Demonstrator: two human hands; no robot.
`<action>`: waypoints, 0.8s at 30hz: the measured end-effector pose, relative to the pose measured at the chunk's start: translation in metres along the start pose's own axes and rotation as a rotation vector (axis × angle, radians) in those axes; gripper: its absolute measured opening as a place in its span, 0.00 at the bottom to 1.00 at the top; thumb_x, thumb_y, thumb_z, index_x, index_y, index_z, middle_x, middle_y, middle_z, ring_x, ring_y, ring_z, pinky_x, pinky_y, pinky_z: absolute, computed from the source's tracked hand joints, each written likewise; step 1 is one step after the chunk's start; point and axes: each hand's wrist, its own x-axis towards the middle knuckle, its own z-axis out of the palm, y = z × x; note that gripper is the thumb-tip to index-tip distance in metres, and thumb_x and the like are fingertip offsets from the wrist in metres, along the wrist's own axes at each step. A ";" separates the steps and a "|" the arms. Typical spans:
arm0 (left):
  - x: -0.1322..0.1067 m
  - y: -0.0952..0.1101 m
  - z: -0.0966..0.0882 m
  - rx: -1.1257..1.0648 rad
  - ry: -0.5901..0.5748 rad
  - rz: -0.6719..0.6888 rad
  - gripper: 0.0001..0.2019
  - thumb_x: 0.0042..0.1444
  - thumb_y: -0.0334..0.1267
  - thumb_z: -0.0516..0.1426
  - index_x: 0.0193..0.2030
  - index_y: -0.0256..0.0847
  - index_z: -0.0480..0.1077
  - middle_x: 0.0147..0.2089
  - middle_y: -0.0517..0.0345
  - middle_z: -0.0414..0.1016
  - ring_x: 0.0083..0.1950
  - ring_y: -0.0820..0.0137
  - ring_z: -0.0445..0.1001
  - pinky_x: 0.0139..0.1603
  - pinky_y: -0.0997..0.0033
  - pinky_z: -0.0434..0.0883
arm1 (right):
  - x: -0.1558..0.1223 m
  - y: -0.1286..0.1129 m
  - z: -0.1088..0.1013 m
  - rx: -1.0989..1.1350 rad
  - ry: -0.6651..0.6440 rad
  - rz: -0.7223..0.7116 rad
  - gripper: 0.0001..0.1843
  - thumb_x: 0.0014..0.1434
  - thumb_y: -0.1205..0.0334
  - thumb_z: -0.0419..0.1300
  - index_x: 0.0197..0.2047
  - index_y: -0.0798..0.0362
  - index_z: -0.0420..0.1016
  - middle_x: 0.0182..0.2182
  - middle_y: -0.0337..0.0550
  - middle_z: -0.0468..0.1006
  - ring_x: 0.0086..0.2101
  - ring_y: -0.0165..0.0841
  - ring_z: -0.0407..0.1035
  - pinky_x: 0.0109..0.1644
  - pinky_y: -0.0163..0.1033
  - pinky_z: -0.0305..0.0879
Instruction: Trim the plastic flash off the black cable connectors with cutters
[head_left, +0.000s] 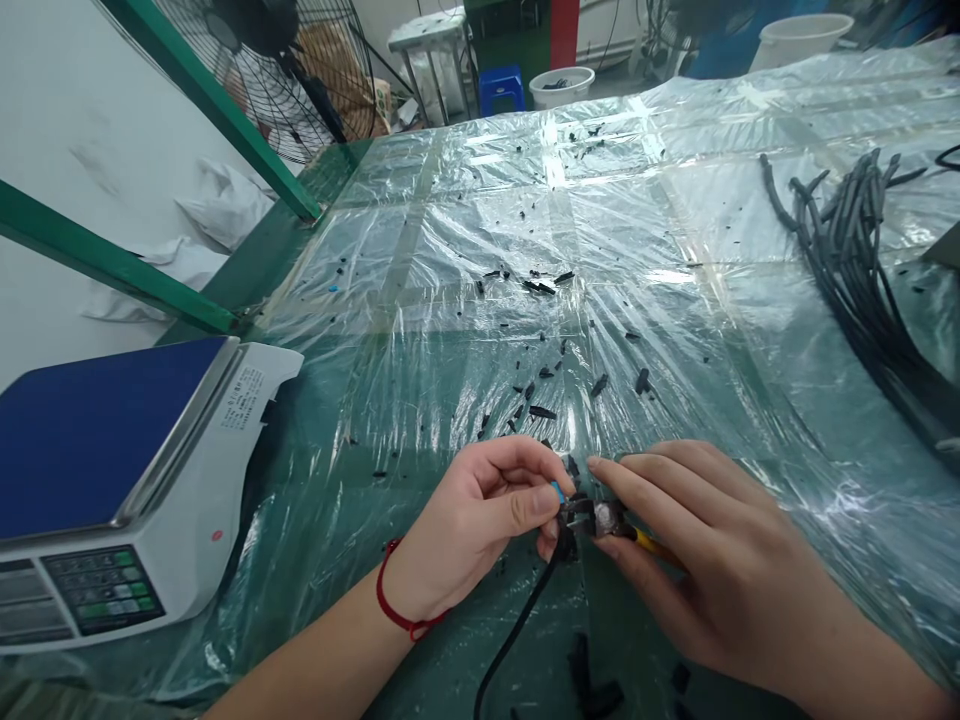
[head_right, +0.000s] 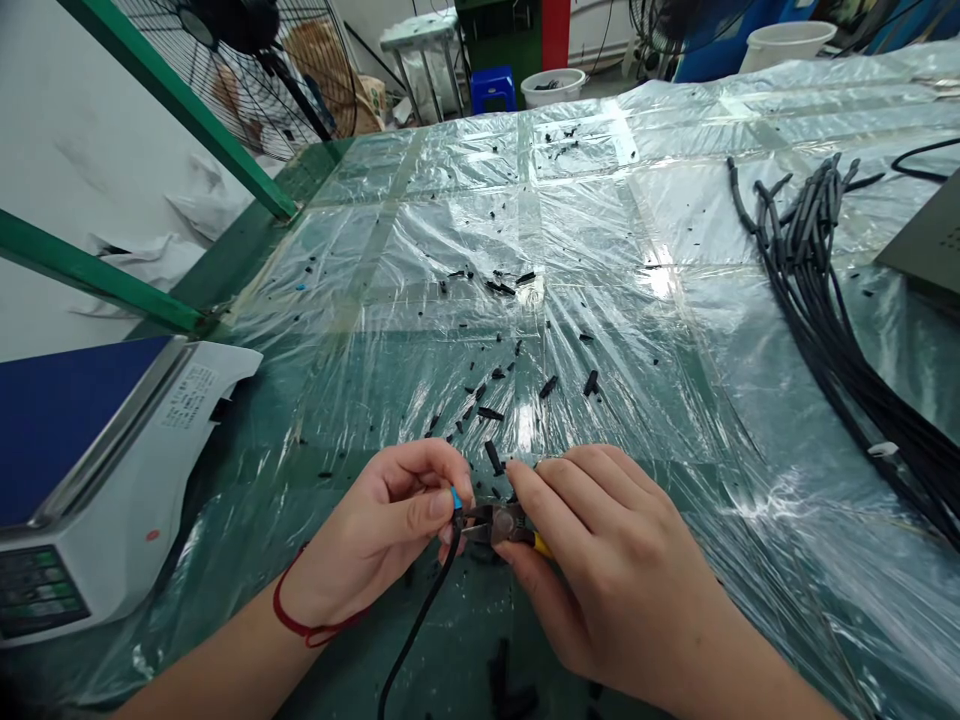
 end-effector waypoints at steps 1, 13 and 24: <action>0.000 0.000 0.000 -0.002 0.001 0.000 0.05 0.58 0.35 0.67 0.38 0.35 0.79 0.33 0.57 0.73 0.28 0.77 0.73 0.29 0.81 0.77 | 0.000 0.000 0.000 0.003 -0.001 0.000 0.20 0.67 0.61 0.58 0.60 0.58 0.69 0.45 0.50 0.79 0.44 0.43 0.69 0.48 0.52 0.67; -0.001 0.002 0.001 -0.001 -0.019 0.002 0.06 0.57 0.36 0.67 0.37 0.34 0.79 0.30 0.57 0.72 0.27 0.76 0.72 0.28 0.81 0.76 | 0.003 0.000 -0.004 0.089 -0.064 0.022 0.20 0.67 0.61 0.58 0.61 0.54 0.68 0.48 0.49 0.77 0.46 0.43 0.68 0.50 0.52 0.68; -0.002 0.004 0.005 0.102 0.059 0.093 0.06 0.56 0.36 0.68 0.36 0.35 0.79 0.30 0.57 0.73 0.28 0.75 0.74 0.29 0.80 0.76 | 0.001 -0.004 0.001 0.008 -0.002 0.052 0.17 0.68 0.60 0.57 0.58 0.55 0.70 0.46 0.50 0.78 0.44 0.44 0.69 0.47 0.52 0.68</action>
